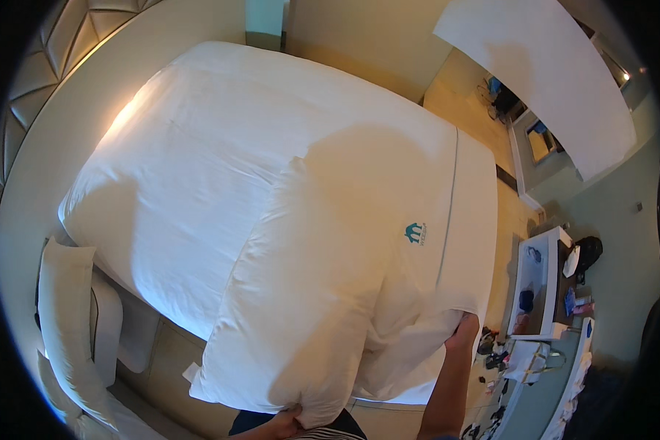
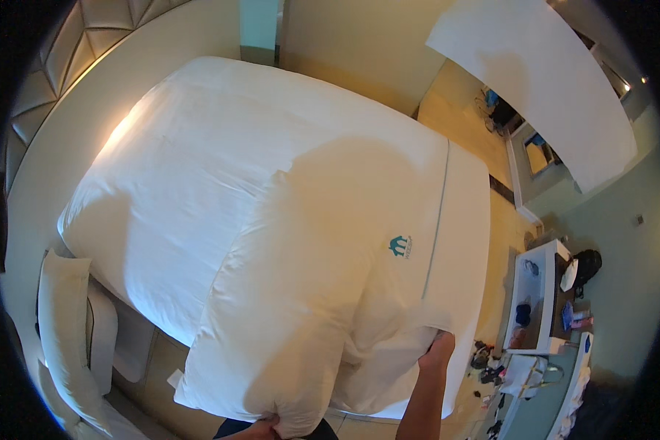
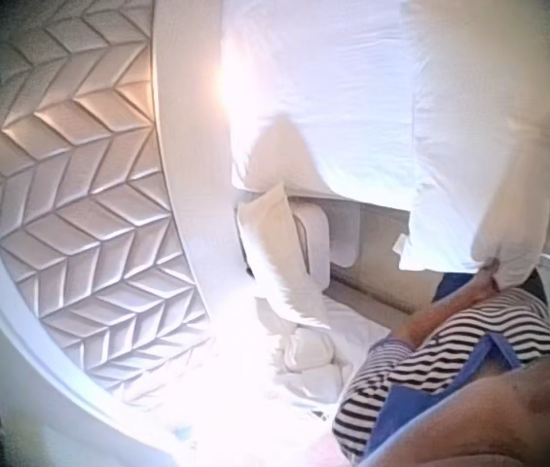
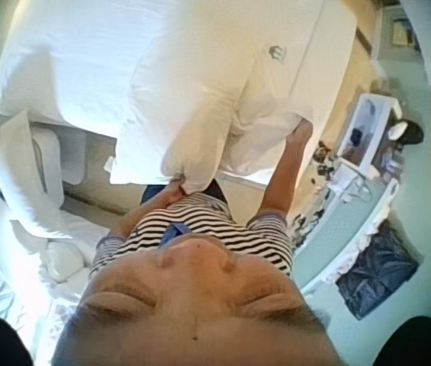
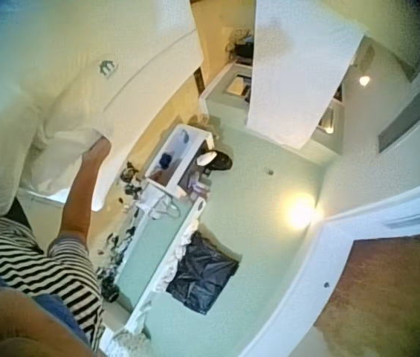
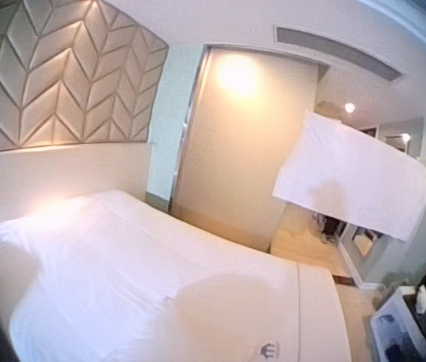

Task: The person adjusts a white mattress on a bed frame and then places a white pillow into a pillowcase. The person smooths the mattress surface and aligns it before handling the pillow and pillowcase.

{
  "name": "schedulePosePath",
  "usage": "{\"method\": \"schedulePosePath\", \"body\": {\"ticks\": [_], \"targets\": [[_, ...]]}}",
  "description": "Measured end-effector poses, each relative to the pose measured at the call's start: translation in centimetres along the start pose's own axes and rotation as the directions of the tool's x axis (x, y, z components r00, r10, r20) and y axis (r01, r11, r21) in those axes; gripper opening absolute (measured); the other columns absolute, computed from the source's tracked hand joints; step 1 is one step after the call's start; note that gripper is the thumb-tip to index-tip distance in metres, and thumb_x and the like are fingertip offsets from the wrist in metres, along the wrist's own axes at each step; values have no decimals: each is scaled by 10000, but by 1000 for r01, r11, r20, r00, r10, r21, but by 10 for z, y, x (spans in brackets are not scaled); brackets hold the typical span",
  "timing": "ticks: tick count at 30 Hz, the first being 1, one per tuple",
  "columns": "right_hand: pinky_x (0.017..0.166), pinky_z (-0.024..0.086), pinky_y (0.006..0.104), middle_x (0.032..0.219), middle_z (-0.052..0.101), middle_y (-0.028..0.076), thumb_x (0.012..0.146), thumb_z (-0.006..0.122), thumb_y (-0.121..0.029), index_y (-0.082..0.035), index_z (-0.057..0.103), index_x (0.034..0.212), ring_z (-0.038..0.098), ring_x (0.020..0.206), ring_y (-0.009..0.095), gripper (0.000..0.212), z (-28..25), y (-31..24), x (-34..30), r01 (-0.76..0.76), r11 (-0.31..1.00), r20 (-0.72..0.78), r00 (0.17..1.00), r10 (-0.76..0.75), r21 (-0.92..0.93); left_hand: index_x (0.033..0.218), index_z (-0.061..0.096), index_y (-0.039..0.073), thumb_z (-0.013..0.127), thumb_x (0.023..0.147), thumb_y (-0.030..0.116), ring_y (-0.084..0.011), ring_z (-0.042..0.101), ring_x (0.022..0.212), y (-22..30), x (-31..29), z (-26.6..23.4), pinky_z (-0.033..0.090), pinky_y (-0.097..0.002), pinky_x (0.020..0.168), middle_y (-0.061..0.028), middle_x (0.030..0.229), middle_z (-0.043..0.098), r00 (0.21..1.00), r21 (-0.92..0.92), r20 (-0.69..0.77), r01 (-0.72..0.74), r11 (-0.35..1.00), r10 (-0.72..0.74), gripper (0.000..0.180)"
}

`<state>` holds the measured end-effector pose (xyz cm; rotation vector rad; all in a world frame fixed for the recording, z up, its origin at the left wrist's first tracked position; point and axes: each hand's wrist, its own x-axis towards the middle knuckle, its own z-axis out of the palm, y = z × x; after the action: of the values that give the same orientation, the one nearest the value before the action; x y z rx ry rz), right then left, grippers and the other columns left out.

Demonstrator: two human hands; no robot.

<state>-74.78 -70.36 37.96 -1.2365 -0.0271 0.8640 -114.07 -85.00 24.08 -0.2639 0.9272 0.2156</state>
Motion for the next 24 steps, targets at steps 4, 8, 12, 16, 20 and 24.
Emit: {"method": "schedulePosePath", "body": {"ticks": [4,8,12,16,20,24], "targets": [[776,441,353,994,559,87,833,430,-279,-35,506,1048,542,894,226,334,8,-24,-19,-48,992,-81,996,39,-119,1137,418,64,386,853,430,-230,473,950,-2,35,-4,378,-358,839,-95,1072,492,907,633,-215,412,655,-362,464],[759,451,357,984,562,97,822,444,-267,-29,512,1040,550,881,234,330,-1,-68,-23,21,999,21,1000,-20,-32,1097,450,58,428,836,448,-212,502,871,50,22,71,407,-319,786,-84,997,529,888,969,-194,241,62,-418,471],[732,465,368,967,564,110,802,436,-184,9,518,1025,563,861,240,306,42,-93,-98,356,929,-34,932,-361,-99,1040,454,0,612,733,413,-203,501,878,114,-74,236,405,-292,768,-126,974,495,678,723,625,-690,42,387,539],[706,452,342,922,558,100,778,428,-148,12,522,985,550,824,216,278,47,-68,-153,562,706,-120,740,-662,-431,1044,462,27,687,657,288,-260,498,931,126,-91,326,403,-329,801,-132,1021,490,216,305,948,-833,-462,236,518],[680,439,316,876,552,91,754,421,-112,15,526,946,538,787,193,253,54,-59,-160,608,582,-137,618,-774,-540,999,493,52,664,597,189,-274,510,901,123,-95,331,417,-348,785,-112,984,517,70,105,994,-852,-513,87,458],[654,426,289,830,545,82,730,414,-77,18,531,906,525,750,170,231,69,-70,-166,657,446,-115,483,-868,-608,888,526,60,611,573,58,-270,537,793,144,-65,313,442,-352,678,-91,849,538,94,212,972,-742,-636,214,326]]}}
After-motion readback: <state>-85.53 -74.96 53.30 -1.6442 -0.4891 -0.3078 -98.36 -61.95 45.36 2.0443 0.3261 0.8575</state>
